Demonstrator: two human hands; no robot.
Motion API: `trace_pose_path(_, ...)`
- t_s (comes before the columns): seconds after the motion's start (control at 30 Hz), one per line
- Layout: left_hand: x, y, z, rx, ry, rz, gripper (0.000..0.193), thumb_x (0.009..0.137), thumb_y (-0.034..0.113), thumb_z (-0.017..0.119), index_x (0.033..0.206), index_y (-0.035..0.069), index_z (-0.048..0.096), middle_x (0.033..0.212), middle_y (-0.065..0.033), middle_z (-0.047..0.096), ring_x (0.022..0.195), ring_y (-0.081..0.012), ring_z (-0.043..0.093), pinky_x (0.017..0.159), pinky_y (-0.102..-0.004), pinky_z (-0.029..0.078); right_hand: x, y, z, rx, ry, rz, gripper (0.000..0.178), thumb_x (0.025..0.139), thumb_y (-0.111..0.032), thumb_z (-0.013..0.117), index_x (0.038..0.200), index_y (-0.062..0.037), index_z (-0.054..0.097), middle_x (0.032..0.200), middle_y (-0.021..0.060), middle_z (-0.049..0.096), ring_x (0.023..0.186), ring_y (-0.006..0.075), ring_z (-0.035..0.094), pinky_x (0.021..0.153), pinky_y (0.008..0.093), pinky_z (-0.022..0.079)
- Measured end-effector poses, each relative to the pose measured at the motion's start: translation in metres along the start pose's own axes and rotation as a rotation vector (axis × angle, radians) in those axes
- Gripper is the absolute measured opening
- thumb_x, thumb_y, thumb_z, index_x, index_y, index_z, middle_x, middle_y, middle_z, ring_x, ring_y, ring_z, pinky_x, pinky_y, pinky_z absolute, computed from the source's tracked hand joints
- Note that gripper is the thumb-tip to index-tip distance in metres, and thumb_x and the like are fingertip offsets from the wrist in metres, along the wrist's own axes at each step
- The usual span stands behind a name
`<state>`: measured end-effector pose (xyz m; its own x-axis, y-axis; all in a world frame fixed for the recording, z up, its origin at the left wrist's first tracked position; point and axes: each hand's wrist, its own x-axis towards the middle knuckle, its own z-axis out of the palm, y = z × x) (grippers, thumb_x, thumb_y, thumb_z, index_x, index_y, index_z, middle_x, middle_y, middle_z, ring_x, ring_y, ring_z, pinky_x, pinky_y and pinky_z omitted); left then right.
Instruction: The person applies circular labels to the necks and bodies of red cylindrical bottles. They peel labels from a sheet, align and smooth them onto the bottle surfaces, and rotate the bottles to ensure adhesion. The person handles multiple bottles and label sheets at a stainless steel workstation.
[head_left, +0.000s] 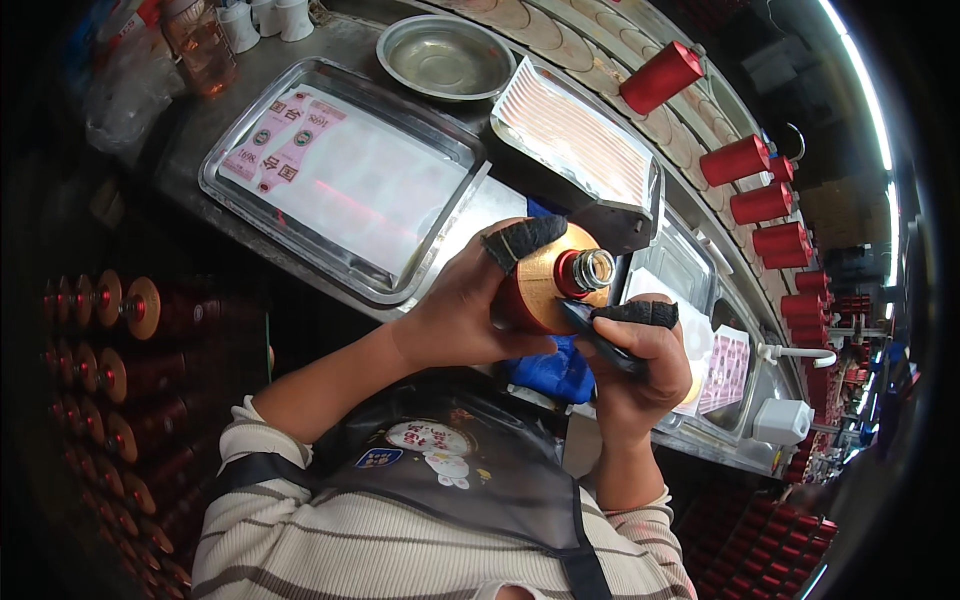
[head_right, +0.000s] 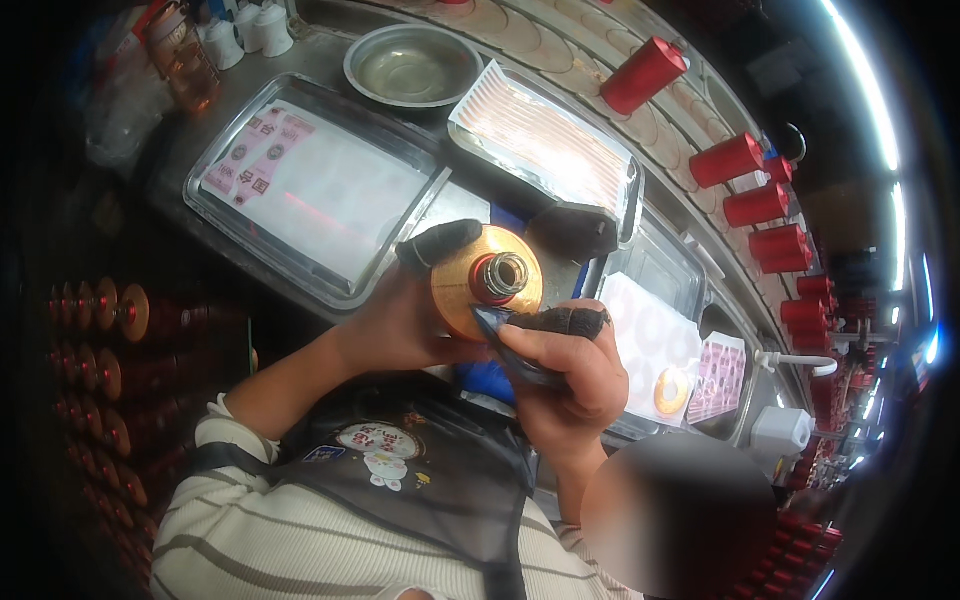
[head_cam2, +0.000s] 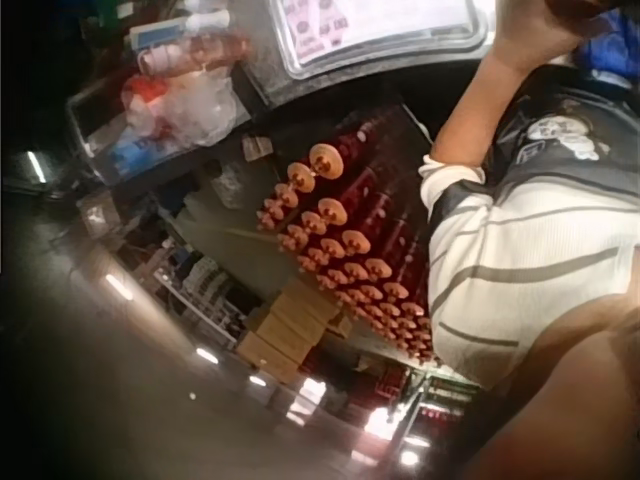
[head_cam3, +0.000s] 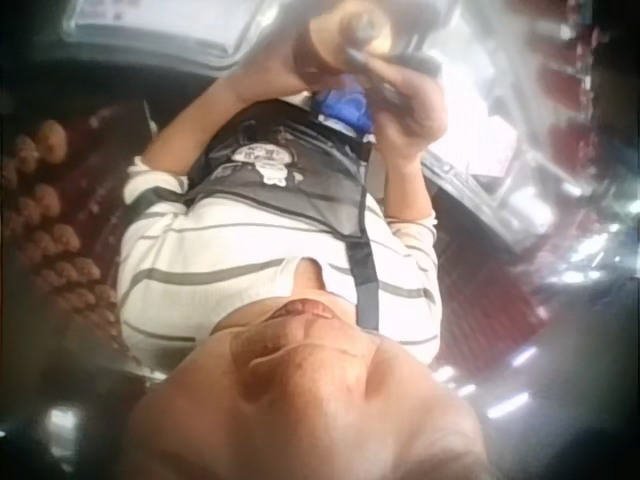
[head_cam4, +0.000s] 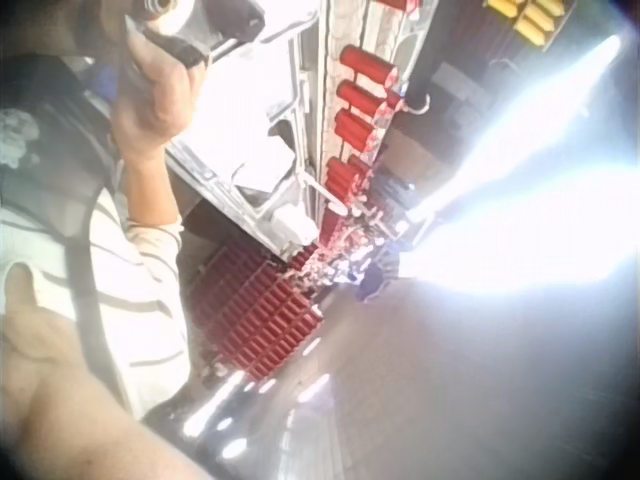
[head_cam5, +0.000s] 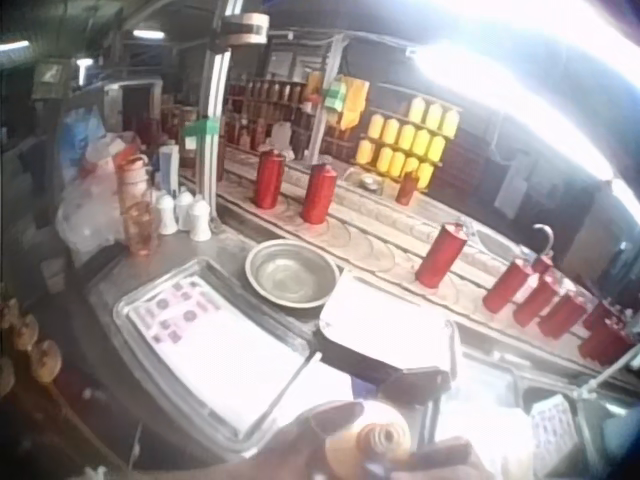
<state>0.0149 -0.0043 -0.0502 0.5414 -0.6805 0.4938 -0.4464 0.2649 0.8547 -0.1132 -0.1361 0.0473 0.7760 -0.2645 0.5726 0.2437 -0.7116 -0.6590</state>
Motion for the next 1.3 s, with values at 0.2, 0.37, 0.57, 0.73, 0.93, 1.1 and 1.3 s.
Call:
trace_pose_path(0.2, -0.013, -0.015, 0.011, 0.058, 0.122, 0.138, 0.092, 0.073, 0.036, 0.089, 0.146, 0.012, 0.039, 0.152, -0.0266, 0.034, 0.136, -0.0464, 0.042, 0.111, -0.0503, 0.038, 0.0, 0.0, 0.0, -0.018, 0.008, -0.017, 0.034, 0.064, 0.009, 0.083, 0.094, -0.0046, 0.075, 0.086, 0.0076, 0.065, 0.079, 0.0215, 0.059, 0.07, 0.03, 0.045)
trace_pose_path(0.37, -0.004, -0.007, -0.015, 0.093, 0.109, 0.351, 0.111, 0.066, 0.037, 0.093, 0.153, 0.009, 0.029, 0.16, -0.0286, 0.021, 0.145, -0.0476, 0.029, 0.116, -0.0496, 0.032, -0.001, -0.001, -0.001, -0.056, -0.01, -0.028, 0.034, 0.064, 0.009, 0.084, 0.094, -0.0045, 0.074, 0.087, 0.0082, 0.065, 0.079, 0.0214, 0.06, 0.071, 0.0299, 0.046)
trace_pose_path(0.57, -0.005, -0.005, 0.011, 0.193, 0.124, 0.083, 0.105, 0.064, 0.033, 0.093, 0.147, 0.008, 0.034, 0.142, -0.0234, 0.044, 0.13, -0.0427, 0.046, 0.106, -0.0492, 0.041, -0.004, -0.002, 0.0, -0.088, 0.007, -0.018, 0.033, 0.065, 0.008, 0.083, 0.094, -0.0047, 0.075, 0.086, 0.0073, 0.065, 0.079, 0.0212, 0.06, 0.072, 0.0302, 0.046)
trace_pose_path(0.73, -0.004, -0.002, 0.015, 0.093, 0.233, 0.009, 0.1, 0.064, 0.035, 0.093, 0.143, 0.007, 0.038, 0.137, -0.0218, 0.047, 0.128, -0.0401, 0.049, 0.104, -0.0482, 0.043, -0.002, -0.003, 0.0, -0.075, 0.001, -0.015, 0.033, 0.065, 0.008, 0.082, 0.095, -0.0048, 0.076, 0.085, 0.007, 0.066, 0.079, 0.0218, 0.06, 0.072, 0.0314, 0.046)
trace_pose_path(0.93, -0.004, 0.003, 0.021, 0.359, 0.231, 0.062, 0.107, 0.066, 0.03, 0.091, 0.149, 0.006, 0.029, 0.136, -0.0221, 0.048, 0.121, -0.0446, 0.052, 0.104, -0.0494, 0.043, -0.002, -0.001, 0.001, -0.131, -0.006, -0.049, 0.034, 0.065, 0.009, 0.08, 0.095, -0.0038, 0.076, 0.085, 0.0073, 0.066, 0.08, 0.0229, 0.06, 0.073, 0.0317, 0.046)
trace_pose_path(1.1, 0.003, 0.004, 0.014, 0.038, 0.21, 0.0, 0.097, 0.069, 0.029, 0.09, 0.145, 0.004, 0.034, 0.137, -0.0224, 0.047, 0.123, -0.0427, 0.051, 0.104, -0.0485, 0.043, 0.002, -0.001, -0.001, -0.097, -0.02, -0.047, 0.037, 0.063, 0.011, 0.078, 0.097, -0.0037, 0.075, 0.087, 0.0079, 0.066, 0.08, 0.024, 0.061, 0.074, 0.0328, 0.047)
trace_pose_path(1.3, 0.0, -0.002, 0.026, 0.138, 0.216, -0.109, 0.092, 0.067, 0.025, 0.09, 0.142, 0.008, 0.041, 0.135, -0.0193, 0.049, 0.124, -0.037, 0.053, 0.104, -0.0466, 0.044, -0.008, -0.009, 0.029, -0.164, -0.065, -0.29, 0.04, 0.065, 0.004, 0.069, 0.104, -0.0036, 0.075, 0.089, 0.0087, 0.06, 0.083, 0.0262, 0.059, 0.075, 0.0379, 0.051)
